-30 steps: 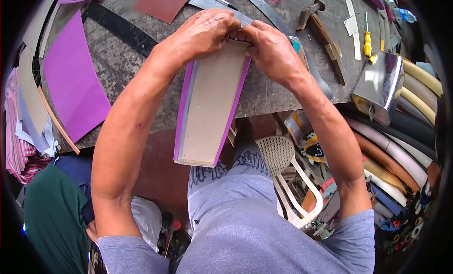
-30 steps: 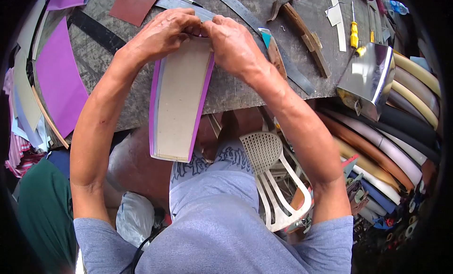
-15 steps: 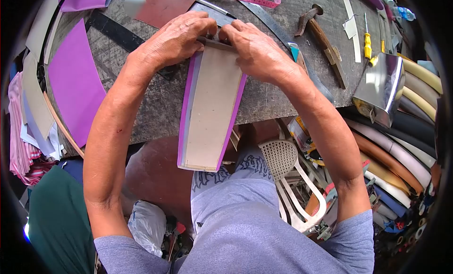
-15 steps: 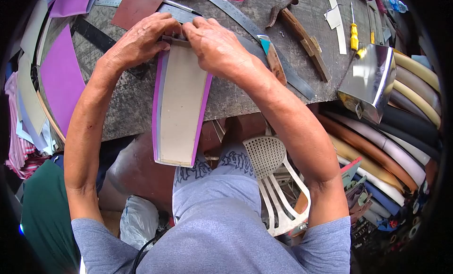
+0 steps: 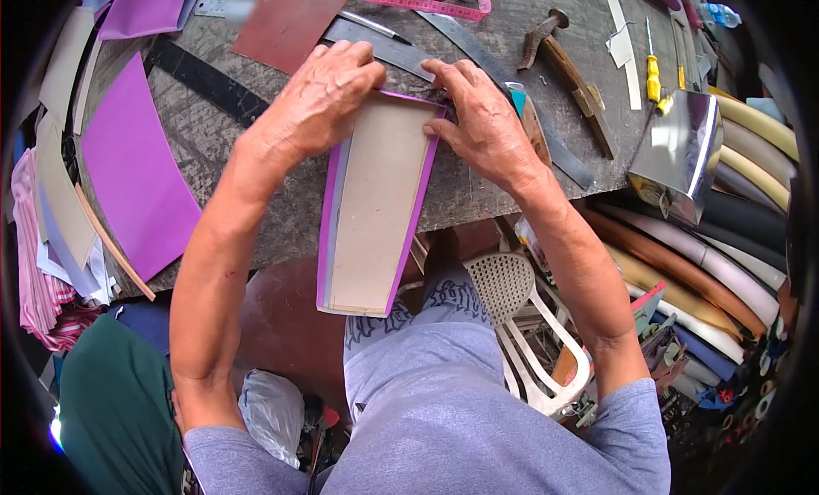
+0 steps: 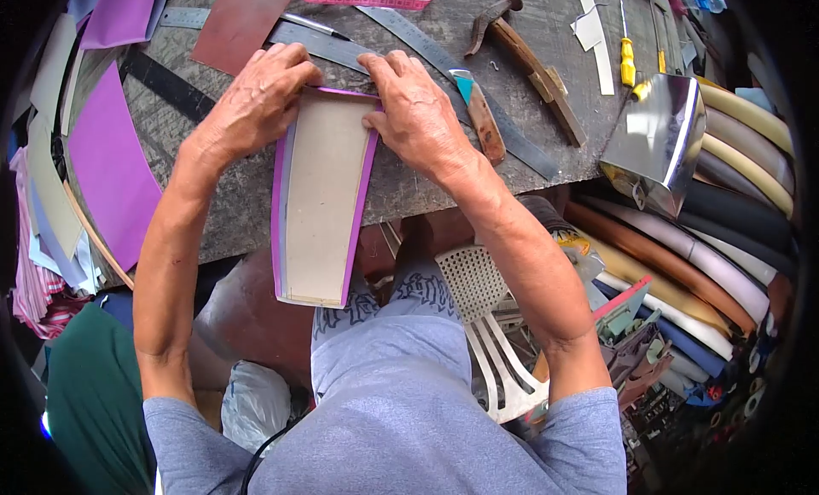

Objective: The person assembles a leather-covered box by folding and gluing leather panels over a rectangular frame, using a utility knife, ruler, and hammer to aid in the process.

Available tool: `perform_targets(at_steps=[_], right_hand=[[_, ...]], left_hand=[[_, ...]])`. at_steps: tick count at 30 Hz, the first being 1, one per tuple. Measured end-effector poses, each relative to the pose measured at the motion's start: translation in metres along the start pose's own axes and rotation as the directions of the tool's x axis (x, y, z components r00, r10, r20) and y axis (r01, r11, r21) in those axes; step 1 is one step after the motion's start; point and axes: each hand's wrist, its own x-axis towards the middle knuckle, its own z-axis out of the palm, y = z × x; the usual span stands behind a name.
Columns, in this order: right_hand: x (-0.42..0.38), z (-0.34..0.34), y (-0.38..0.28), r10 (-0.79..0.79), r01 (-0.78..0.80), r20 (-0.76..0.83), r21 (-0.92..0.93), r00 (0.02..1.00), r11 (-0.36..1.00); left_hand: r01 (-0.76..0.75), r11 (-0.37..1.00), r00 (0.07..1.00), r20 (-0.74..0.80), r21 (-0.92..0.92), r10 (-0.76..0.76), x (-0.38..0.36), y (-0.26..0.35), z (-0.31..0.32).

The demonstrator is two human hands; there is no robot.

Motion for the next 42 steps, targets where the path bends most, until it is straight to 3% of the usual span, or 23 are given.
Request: perform_targets(at_steps=[5,9,12,15,18,19,22,24,26,27,29,30,31,36,37,42], right_hand=[[-0.005,-0.001,0.008,-0.054,0.055,-0.021,0.037,0.998,0.998],[-0.008,-0.003,0.013,-0.070,0.070,-0.004,0.057,0.998,0.996],[-0.009,-0.003,0.016,-0.049,0.047,0.022,0.077,0.999,0.996],[-0.012,0.000,0.016,-0.118,0.119,-0.020,0.035,0.993,0.992],[-0.018,0.003,0.014,-0.141,0.144,-0.063,0.037,0.988,0.989],[-0.021,0.005,0.012,-0.167,0.169,-0.080,0.016,0.983,0.985],[-0.030,0.011,0.004,-0.224,0.197,-0.066,-0.284,0.972,0.938],[-0.042,0.022,-0.004,-0.305,0.221,-0.093,-0.501,0.948,0.837],[-0.048,0.015,0.000,-0.287,0.215,-0.104,-0.437,0.952,0.873],[-0.052,0.006,0.003,-0.226,0.139,-0.188,-0.389,0.956,0.911],[-0.068,-0.016,0.022,-0.030,-0.071,-0.363,-0.262,0.931,0.963],[-0.079,-0.022,0.031,0.116,-0.233,-0.408,-0.250,0.906,0.940],[-0.092,-0.024,0.050,0.188,-0.285,-0.378,-0.220,0.906,0.933],[-0.107,-0.053,0.085,0.104,-0.162,-0.257,-0.214,0.961,0.963],[-0.109,-0.062,0.092,0.150,-0.189,-0.232,-0.158,0.961,0.969],[-0.103,-0.083,0.139,0.193,-0.328,-0.397,-0.308,0.897,0.893]], left_hand=[[-0.048,0.999,0.994,-0.102,0.000,0.047,0.010,0.032,0.013],[-0.053,0.986,0.995,-0.087,-0.158,0.040,0.008,0.037,0.018],[-0.065,0.984,0.993,-0.111,-0.166,0.047,0.007,0.036,0.019],[-0.072,0.984,0.988,-0.150,-0.162,0.047,0.003,0.038,0.019],[-0.029,0.998,0.978,-0.209,-0.057,0.017,-0.003,0.051,0.025],[-0.009,1.000,0.979,-0.204,0.025,0.014,-0.005,0.056,0.027],[0.026,0.998,0.960,-0.281,0.056,-0.009,-0.008,0.066,0.038],[0.068,0.990,0.974,-0.221,0.126,-0.039,-0.010,0.077,0.037],[0.095,0.962,0.975,-0.220,0.256,-0.038,-0.013,0.085,0.046],[0.124,0.948,0.990,-0.108,0.294,-0.096,-0.016,0.090,0.048],[0.220,0.969,0.970,-0.129,0.114,-0.205,-0.017,0.106,0.053],[0.271,0.962,0.955,-0.130,0.020,-0.266,-0.020,0.112,0.057],[0.298,0.955,0.950,-0.094,-0.001,-0.297,-0.024,0.114,0.064],[0.303,0.953,0.949,-0.096,0.015,-0.300,-0.032,0.118,0.065],[0.290,0.957,0.953,-0.087,0.005,-0.289,-0.036,0.116,0.065],[0.203,0.978,0.974,-0.091,-0.045,-0.206,-0.054,0.111,0.065]])
